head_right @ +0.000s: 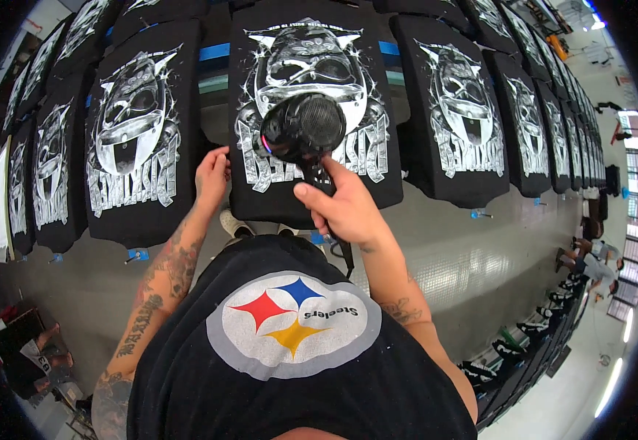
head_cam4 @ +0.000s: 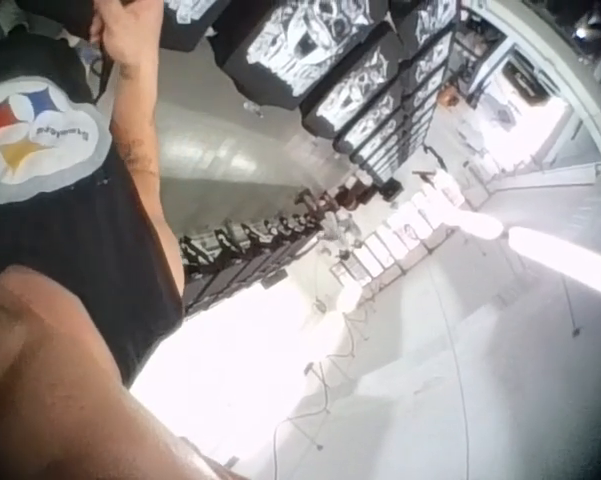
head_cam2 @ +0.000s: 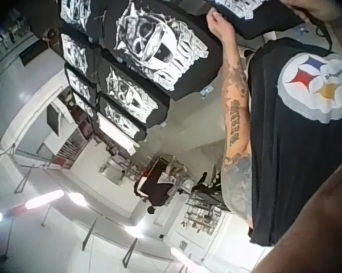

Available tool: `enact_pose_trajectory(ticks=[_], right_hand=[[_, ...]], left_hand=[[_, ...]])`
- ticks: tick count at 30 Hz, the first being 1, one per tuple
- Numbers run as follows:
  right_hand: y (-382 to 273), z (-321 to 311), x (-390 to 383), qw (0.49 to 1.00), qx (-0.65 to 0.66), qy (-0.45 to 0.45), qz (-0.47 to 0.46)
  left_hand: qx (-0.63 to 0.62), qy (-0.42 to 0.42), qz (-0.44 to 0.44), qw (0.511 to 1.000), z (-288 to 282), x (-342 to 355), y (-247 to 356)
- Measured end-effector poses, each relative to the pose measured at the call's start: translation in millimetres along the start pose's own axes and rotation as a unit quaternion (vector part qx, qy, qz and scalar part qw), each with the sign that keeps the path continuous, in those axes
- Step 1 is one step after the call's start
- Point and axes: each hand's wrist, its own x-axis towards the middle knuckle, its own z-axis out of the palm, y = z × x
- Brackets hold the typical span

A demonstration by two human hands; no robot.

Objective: Using a heat gun to dry ink on a large batch of screen-printed t-shirts.

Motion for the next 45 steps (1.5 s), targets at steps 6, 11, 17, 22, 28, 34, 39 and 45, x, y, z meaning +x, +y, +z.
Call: enact_pose_trajectory(ticks=[6,11,17,22,28,34,39,45], right_hand=[[-17.0,-19.0,20.7,0.996,-0.024,0.068,-0.049],[-12.3,-47.9,17.6,0.986,-0.005,0.143,-0.088],[5.2,-2.4,-19.3,0.995,0.048,0.083,-0.022],[20.7,11.5,-60.6,0.999,0.033,-0.007,0.015],[25.1,-20.0,-92.8,0.954,0.054,0.292,-0.043],[55.3,-49.3,-116.4,0.953,0.119,0.266,-0.085],[72.1,-117.6,-134.6,0.944,0.09,0.304,-0.091],[59.8,-232.4,-165.6,0.919,0.019,0.388,-0.071]], left_hand=[[0.066,0.052,0.022,0.996,-2.6,-65.0,-8.7],[0.111,0.086,0.077,0.987,2.3,-78.4,0.9],[0.185,0.026,0.17,0.968,1.8,-53.7,19.3],[0.245,0.015,0.269,0.931,9.4,-25.9,46.8],[0.474,-0.05,0.337,0.812,44.5,-8.7,48.6],[0.545,-0.13,0.328,0.761,126.7,-9.9,48.6],[0.545,-0.192,0.374,0.725,200.4,-47.4,45.1],[0.574,-0.107,0.311,0.75,260.6,-66.7,39.8]])
